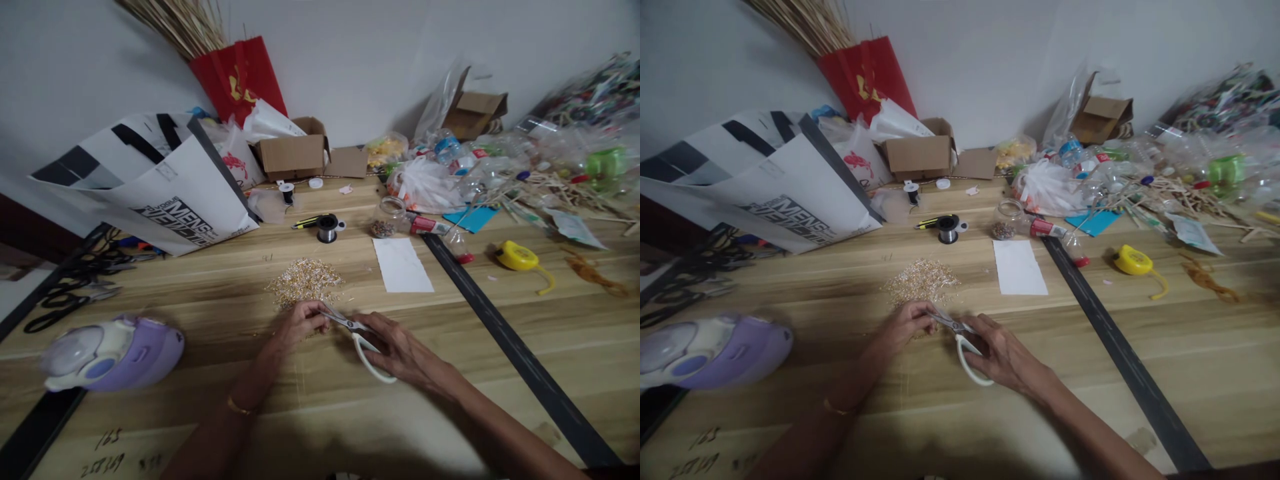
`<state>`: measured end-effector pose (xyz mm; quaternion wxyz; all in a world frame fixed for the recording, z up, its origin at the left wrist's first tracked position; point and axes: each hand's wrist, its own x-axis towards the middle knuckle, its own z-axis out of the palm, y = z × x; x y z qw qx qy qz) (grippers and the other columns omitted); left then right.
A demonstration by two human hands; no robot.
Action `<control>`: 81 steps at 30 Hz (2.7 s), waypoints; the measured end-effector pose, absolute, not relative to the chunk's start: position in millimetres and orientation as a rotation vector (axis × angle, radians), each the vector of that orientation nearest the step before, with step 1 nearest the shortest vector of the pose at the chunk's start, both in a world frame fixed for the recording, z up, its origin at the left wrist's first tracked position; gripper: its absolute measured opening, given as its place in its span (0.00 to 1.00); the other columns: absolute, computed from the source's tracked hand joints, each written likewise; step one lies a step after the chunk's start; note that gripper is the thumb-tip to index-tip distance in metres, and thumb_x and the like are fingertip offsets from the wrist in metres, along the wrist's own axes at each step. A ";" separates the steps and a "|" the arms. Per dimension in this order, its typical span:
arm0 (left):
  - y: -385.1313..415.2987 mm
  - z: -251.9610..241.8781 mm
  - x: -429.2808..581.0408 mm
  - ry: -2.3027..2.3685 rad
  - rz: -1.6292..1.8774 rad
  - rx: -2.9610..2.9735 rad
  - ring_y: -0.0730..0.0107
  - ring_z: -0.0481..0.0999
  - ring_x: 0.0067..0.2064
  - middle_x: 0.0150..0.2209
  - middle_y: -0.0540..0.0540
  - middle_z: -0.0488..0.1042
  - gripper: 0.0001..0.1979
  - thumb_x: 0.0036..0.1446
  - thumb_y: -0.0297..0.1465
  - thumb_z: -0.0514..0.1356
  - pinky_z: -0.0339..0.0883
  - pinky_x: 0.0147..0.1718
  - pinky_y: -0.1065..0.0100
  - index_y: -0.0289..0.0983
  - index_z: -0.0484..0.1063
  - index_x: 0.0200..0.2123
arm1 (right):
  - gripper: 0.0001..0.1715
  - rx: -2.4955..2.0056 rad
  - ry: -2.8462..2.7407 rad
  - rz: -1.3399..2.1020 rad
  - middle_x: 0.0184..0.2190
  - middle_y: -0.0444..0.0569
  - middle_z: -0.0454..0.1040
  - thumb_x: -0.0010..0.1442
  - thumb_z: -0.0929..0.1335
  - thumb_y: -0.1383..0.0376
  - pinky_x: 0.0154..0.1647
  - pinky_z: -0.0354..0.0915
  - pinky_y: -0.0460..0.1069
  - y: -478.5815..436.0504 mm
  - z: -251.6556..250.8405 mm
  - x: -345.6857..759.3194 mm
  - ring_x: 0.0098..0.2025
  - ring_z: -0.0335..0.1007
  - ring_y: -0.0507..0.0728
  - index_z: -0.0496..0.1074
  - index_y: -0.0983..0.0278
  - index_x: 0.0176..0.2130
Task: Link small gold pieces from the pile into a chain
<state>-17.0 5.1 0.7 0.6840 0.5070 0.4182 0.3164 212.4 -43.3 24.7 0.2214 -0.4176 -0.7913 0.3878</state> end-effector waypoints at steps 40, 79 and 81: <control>5.8 0.8 -16.5 0.989 0.596 1.246 0.79 0.67 0.23 0.22 0.51 0.70 0.14 0.44 0.37 0.65 0.62 0.25 0.75 0.31 0.72 0.29 | 0.27 -1.061 -2.265 1.126 0.48 0.53 0.72 0.59 0.65 0.66 0.46 0.67 0.51 -41.0 35.9 228.4 0.45 0.70 0.57 0.62 0.61 0.58; -0.4 16.5 -11.2 0.991 0.771 1.236 0.76 0.67 0.24 0.20 0.50 0.70 0.16 0.44 0.41 0.65 0.59 0.26 0.73 0.32 0.73 0.25 | 0.25 -0.992 -1.600 1.786 0.37 0.51 0.75 0.52 0.70 0.61 0.22 0.61 0.42 -6.5 7.0 169.9 0.28 0.69 0.51 0.63 0.65 0.47; -0.2 15.2 -11.5 0.974 0.756 1.228 0.77 0.67 0.24 0.20 0.50 0.70 0.17 0.44 0.42 0.65 0.60 0.26 0.73 0.31 0.73 0.25 | 0.21 -0.954 -1.550 1.829 0.33 0.49 0.75 0.50 0.71 0.60 0.22 0.62 0.42 -2.8 0.4 164.9 0.27 0.68 0.50 0.65 0.67 0.42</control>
